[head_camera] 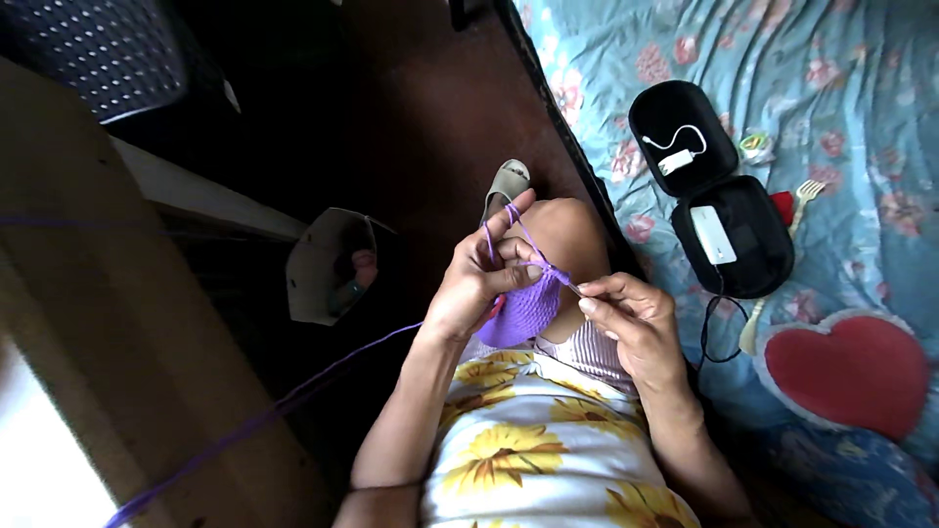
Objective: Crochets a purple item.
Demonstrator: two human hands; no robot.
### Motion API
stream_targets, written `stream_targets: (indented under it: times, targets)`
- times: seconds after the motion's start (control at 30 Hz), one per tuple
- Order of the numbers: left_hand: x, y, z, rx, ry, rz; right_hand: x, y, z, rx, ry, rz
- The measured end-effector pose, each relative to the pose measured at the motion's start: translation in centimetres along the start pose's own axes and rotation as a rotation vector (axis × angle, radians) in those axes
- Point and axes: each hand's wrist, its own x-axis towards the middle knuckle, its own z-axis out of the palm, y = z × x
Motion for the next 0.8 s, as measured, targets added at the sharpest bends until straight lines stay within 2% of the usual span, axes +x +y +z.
stream_targets:
  times: [0.1, 0.27, 0.33, 0.37, 0.43, 0.5, 0.57, 0.6, 0.67, 0.8]
  targets:
    - [-0.1, -0.1, 0.5, 0.128, 0.081, 0.083, -0.1, -0.2, 0.3, -0.146, 0.037, -0.082]
    - [-0.4, -0.6, 2.2, 0.394, 0.169, 0.291, -0.3, 0.5, 1.5, -0.381, 0.108, -0.358]
    - [-0.4, -1.6, 2.7, 0.533, 0.184, 0.452, 0.0, 0.3, 2.0, -0.515, 0.145, -0.435]
    - [-0.3, -2.4, 2.7, 0.592, 0.184, 0.562, 0.1, 0.0, 2.2, -0.552, 0.150, -0.432]
    - [0.0, -3.8, 2.6, 0.671, 0.206, 0.756, 0.4, -0.8, 2.2, -0.475, 0.118, -0.310]
    - [0.2, -4.3, 2.6, 0.673, 0.216, 0.854, 0.7, -1.6, 1.8, -0.142, 0.043, -0.060]
    - [-0.1, -4.1, 2.9, 0.572, 0.208, 0.823, 1.0, -1.7, 1.3, 0.184, -0.006, 0.125]
    - [-0.2, -3.9, 3.0, 0.505, 0.204, 0.772, 0.9, -1.6, 1.2, 0.221, -0.007, 0.135]
    - [-0.5, -3.5, 3.1, 0.377, 0.200, 0.659, 0.2, -1.2, 1.3, 0.044, 0.046, -0.006]
    - [-0.4, -2.9, 2.9, 0.209, 0.189, 0.528, -0.5, 0.1, 1.6, -0.474, 0.196, -0.447]
